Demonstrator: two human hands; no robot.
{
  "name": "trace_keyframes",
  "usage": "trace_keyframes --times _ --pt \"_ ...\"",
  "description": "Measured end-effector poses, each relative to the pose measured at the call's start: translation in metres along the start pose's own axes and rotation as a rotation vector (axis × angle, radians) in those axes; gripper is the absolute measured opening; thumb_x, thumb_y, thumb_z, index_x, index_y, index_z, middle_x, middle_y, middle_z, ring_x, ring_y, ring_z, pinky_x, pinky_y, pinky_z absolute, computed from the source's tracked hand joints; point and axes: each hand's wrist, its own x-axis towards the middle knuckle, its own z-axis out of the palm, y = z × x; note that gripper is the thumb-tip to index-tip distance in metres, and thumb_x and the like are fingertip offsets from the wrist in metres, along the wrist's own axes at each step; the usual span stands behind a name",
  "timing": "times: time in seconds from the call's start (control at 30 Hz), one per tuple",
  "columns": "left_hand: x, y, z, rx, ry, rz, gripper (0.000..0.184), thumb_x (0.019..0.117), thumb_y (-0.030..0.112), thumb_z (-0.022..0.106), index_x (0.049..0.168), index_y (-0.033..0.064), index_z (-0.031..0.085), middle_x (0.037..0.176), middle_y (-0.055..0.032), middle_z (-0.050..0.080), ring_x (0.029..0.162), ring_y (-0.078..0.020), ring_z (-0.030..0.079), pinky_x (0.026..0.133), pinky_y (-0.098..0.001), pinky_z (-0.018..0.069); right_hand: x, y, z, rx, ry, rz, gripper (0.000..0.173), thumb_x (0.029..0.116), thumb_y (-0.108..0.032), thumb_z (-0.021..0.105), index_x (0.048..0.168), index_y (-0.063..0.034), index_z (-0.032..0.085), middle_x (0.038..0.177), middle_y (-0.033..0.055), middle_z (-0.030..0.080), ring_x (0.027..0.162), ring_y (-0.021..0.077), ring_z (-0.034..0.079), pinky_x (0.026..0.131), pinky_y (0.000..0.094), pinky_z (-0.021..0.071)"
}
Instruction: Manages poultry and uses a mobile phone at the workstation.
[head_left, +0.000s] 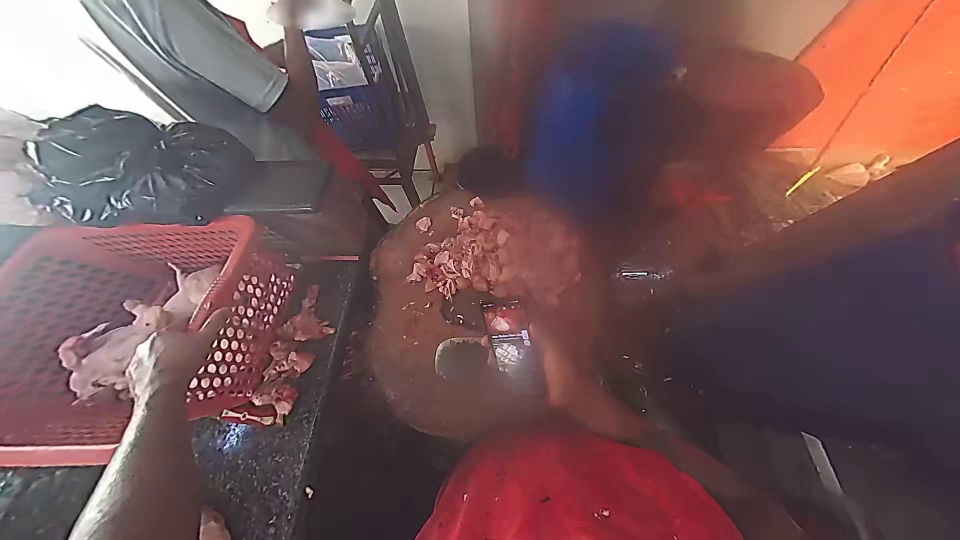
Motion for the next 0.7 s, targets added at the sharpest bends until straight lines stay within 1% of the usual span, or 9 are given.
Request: trace_keyframes --times 0.1,0.2,0.33,0.43,0.5,0.53,0.57,0.63,0.7 --pt "-0.006 0.007 -0.005 0.006 -0.026 -0.009 0.094 0.0863 0.086 0.046 0.139 0.0092 0.059 0.133 -0.0331 0.06 0.127 -0.0538 0.054 0.099 -0.0787 0.038 -0.001 -0.001 0.001 -0.05 0.011 0.021 0.069 0.1011 -0.061 0.039 0.135 -0.0032 0.054 0.124 0.019 0.068 0.101 0.0244 0.07 0.087 0.0381 0.0592" --pt "-0.01 0.008 -0.007 0.019 -0.026 -0.027 0.095 0.0841 0.089 0.044 0.129 0.0077 0.065 0.125 -0.034 0.063 0.12 -0.0547 0.058 0.094 -0.0798 0.04 0.001 -0.001 0.002 -0.101 0.063 0.041 0.071 0.1011 -0.062 0.036 0.136 -0.003 0.054 0.123 0.0191 0.068 0.101 0.0247 0.07 0.086 0.039 0.0597" --pt "-0.019 0.015 -0.012 0.035 -0.009 -0.027 0.09 0.0873 0.086 0.044 0.116 0.0044 0.069 0.114 -0.0354 0.066 0.113 -0.0568 0.061 0.088 -0.0805 0.0416 0.003 0.005 -0.005 -0.113 0.114 0.077 0.075 0.1042 -0.063 0.024 0.14 -0.0027 0.05 0.126 0.0228 0.067 0.103 0.029 0.071 0.086 0.0425 0.0605" --pt "-0.024 0.023 -0.018 0.047 -0.032 -0.048 0.088 0.0899 0.084 0.042 0.113 0.0037 0.069 0.11 -0.0358 0.066 0.11 -0.0573 0.061 0.085 -0.0801 0.0428 0.005 0.009 -0.009 -0.12 0.099 0.117 0.089 0.0936 -0.08 0.037 0.141 -0.0052 0.051 0.123 0.021 0.069 0.101 0.0282 0.072 0.085 0.0419 0.0617" --pt "-0.021 0.019 -0.014 0.036 -0.023 -0.052 0.085 0.0907 0.083 0.042 0.112 0.0049 0.069 0.107 -0.0354 0.066 0.106 -0.0583 0.062 0.08 -0.0802 0.0441 0.009 0.012 -0.011 -0.113 0.076 0.14 0.092 0.0907 -0.082 0.041 0.141 -0.0059 0.051 0.123 0.021 0.069 0.101 0.0285 0.072 0.085 0.0421 0.0612" --pt "-0.022 0.019 -0.013 0.034 -0.01 -0.049 0.083 0.0913 0.082 0.042 0.108 0.0044 0.068 0.103 -0.0345 0.067 0.102 -0.058 0.063 0.077 -0.0793 0.0447 0.012 0.013 -0.012 -0.114 0.084 0.154 0.09 0.0928 -0.08 0.037 0.141 -0.0058 0.052 0.123 0.0213 0.069 0.101 0.0288 0.072 0.085 0.0421 0.0614" --pt "-0.025 0.022 -0.015 0.028 -0.003 -0.041 0.079 0.0937 0.078 0.043 0.106 0.0044 0.068 0.1 -0.0333 0.067 0.099 -0.0573 0.064 0.075 -0.0786 0.0449 0.015 0.014 -0.011 -0.125 0.103 0.176 0.085 0.0971 -0.077 0.029 0.14 -0.0062 0.052 0.122 0.0211 0.069 0.1 0.0286 0.072 0.083 0.0416 0.0617" --pt "-0.034 0.03 -0.027 0.022 -0.027 -0.044 0.067 0.0985 0.067 0.049 0.108 0.0045 0.069 0.103 -0.0322 0.068 0.101 -0.0561 0.064 0.079 -0.078 0.0448 0.024 0.017 -0.007 -0.141 0.16 0.229 0.081 0.1024 -0.068 0.013 0.138 -0.0064 0.052 0.12 0.0217 0.07 0.096 0.0294 0.073 0.08 0.0419 0.0622" --pt "-0.042 0.041 -0.037 0.005 -0.061 -0.055 0.062 0.101 0.061 0.05 0.111 0.003 0.069 0.107 -0.0325 0.068 0.105 -0.0557 0.064 0.082 -0.0772 0.0445 0.034 0.021 -0.004 -0.145 0.189 0.283 0.083 0.1029 -0.065 0.005 0.136 -0.0056 0.053 0.117 0.0227 0.071 0.094 0.0302 0.073 0.079 0.0425 0.0622"
